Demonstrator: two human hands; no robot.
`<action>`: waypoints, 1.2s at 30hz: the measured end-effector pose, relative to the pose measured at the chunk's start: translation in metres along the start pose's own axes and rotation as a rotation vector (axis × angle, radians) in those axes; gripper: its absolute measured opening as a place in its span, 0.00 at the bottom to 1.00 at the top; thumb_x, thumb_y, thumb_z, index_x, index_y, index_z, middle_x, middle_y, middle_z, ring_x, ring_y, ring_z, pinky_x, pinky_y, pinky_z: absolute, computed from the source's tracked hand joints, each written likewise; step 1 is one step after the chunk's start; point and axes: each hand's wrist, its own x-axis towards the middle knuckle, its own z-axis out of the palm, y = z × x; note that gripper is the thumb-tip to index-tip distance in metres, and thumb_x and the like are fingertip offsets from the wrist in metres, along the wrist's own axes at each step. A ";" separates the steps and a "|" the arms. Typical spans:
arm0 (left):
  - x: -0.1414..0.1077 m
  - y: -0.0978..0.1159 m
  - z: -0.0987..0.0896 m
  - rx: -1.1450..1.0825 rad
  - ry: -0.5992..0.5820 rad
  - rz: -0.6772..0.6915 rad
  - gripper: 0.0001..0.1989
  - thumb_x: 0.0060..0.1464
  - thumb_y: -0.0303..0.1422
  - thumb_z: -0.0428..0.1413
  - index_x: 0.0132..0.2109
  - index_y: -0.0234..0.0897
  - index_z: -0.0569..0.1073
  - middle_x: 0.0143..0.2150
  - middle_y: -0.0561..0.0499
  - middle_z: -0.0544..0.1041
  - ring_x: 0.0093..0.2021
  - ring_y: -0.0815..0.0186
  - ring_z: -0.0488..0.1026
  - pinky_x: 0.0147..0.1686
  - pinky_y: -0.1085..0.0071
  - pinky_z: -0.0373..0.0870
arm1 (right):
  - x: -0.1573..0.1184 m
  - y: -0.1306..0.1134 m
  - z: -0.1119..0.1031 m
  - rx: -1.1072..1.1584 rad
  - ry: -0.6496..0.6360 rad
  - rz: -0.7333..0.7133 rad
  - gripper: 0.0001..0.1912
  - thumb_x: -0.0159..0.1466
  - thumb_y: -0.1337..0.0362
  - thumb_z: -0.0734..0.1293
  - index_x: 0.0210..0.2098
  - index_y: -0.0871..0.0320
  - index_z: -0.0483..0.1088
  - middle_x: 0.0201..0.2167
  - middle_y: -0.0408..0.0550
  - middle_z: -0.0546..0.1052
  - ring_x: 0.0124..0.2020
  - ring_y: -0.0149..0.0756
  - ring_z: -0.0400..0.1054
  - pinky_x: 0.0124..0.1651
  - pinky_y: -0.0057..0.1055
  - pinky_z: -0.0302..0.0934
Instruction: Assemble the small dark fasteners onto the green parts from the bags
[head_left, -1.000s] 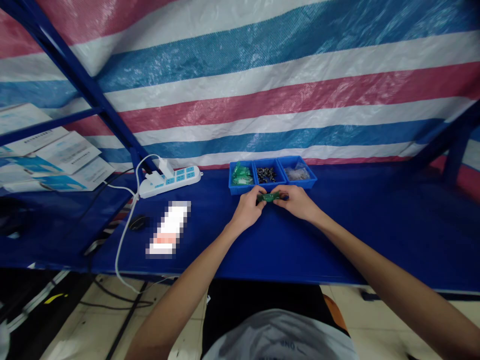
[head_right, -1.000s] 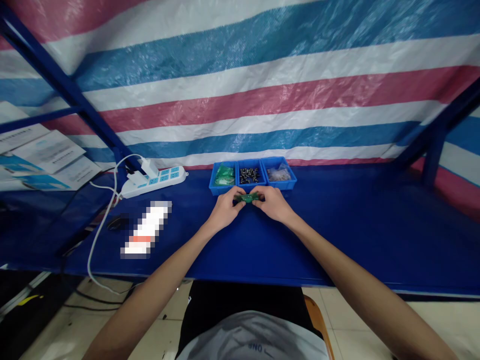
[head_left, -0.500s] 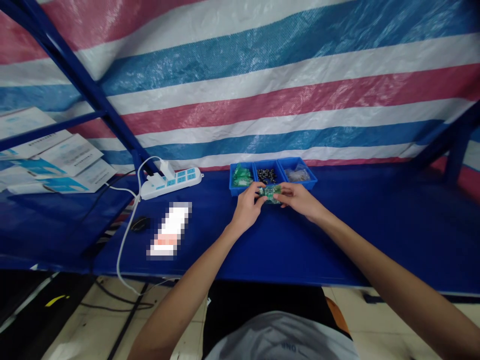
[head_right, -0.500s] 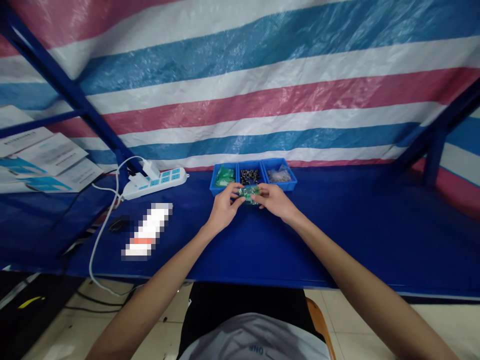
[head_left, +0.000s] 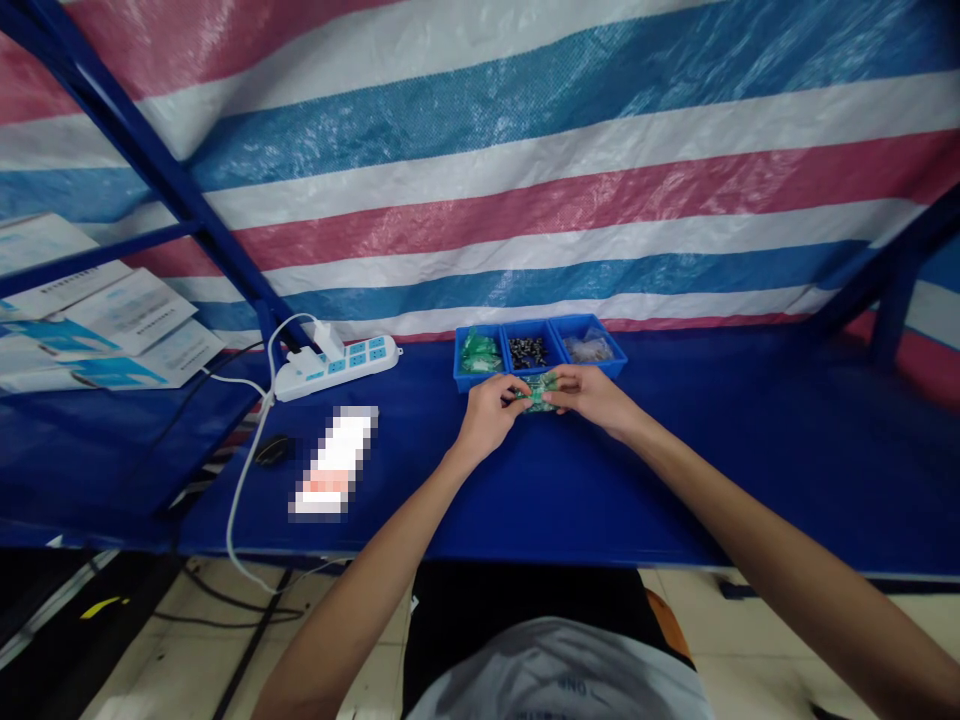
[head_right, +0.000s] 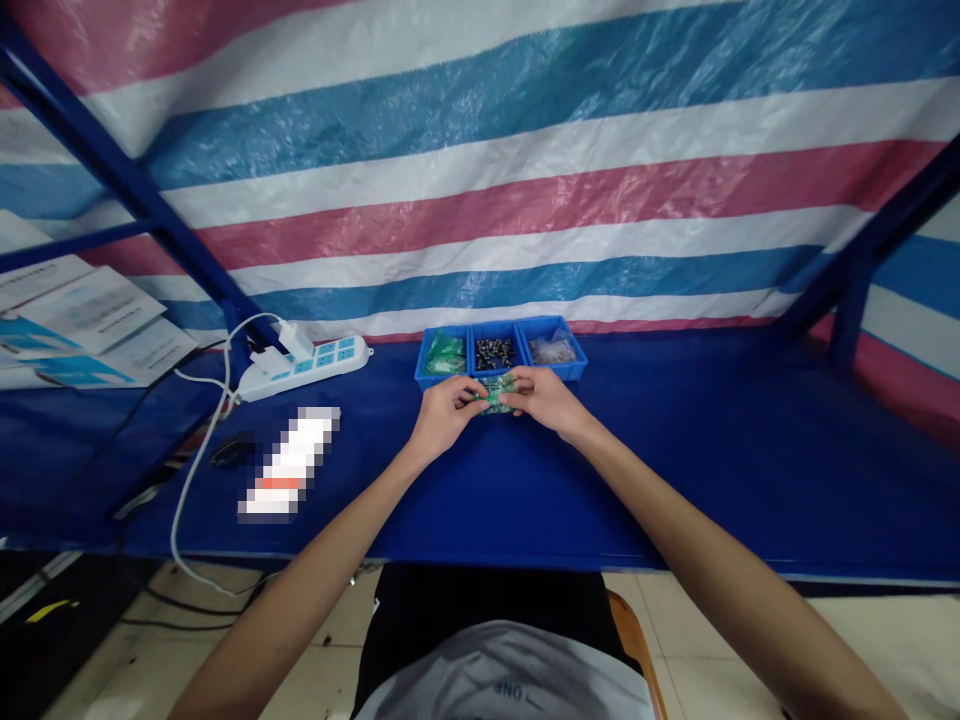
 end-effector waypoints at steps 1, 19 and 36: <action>0.000 0.000 0.000 -0.007 -0.001 -0.007 0.02 0.53 0.27 0.62 0.35 0.37 0.77 0.36 0.52 0.78 0.31 0.69 0.74 0.33 0.71 0.72 | 0.000 0.000 0.000 0.005 -0.006 -0.001 0.19 0.52 0.54 0.77 0.33 0.58 0.70 0.27 0.43 0.75 0.28 0.32 0.69 0.32 0.31 0.67; -0.002 0.009 -0.003 -0.008 -0.041 0.053 0.02 0.59 0.31 0.58 0.39 0.38 0.74 0.34 0.53 0.73 0.28 0.72 0.69 0.30 0.75 0.67 | -0.001 -0.002 0.006 -0.002 0.091 -0.073 0.17 0.58 0.53 0.72 0.38 0.56 0.67 0.23 0.40 0.70 0.26 0.33 0.67 0.28 0.30 0.66; -0.002 0.006 -0.006 0.270 0.111 0.207 0.06 0.63 0.35 0.57 0.43 0.40 0.77 0.42 0.50 0.70 0.42 0.65 0.72 0.46 0.67 0.71 | -0.001 -0.003 0.010 -0.326 0.123 -0.100 0.20 0.67 0.47 0.60 0.32 0.56 0.69 0.25 0.46 0.72 0.25 0.35 0.68 0.27 0.31 0.62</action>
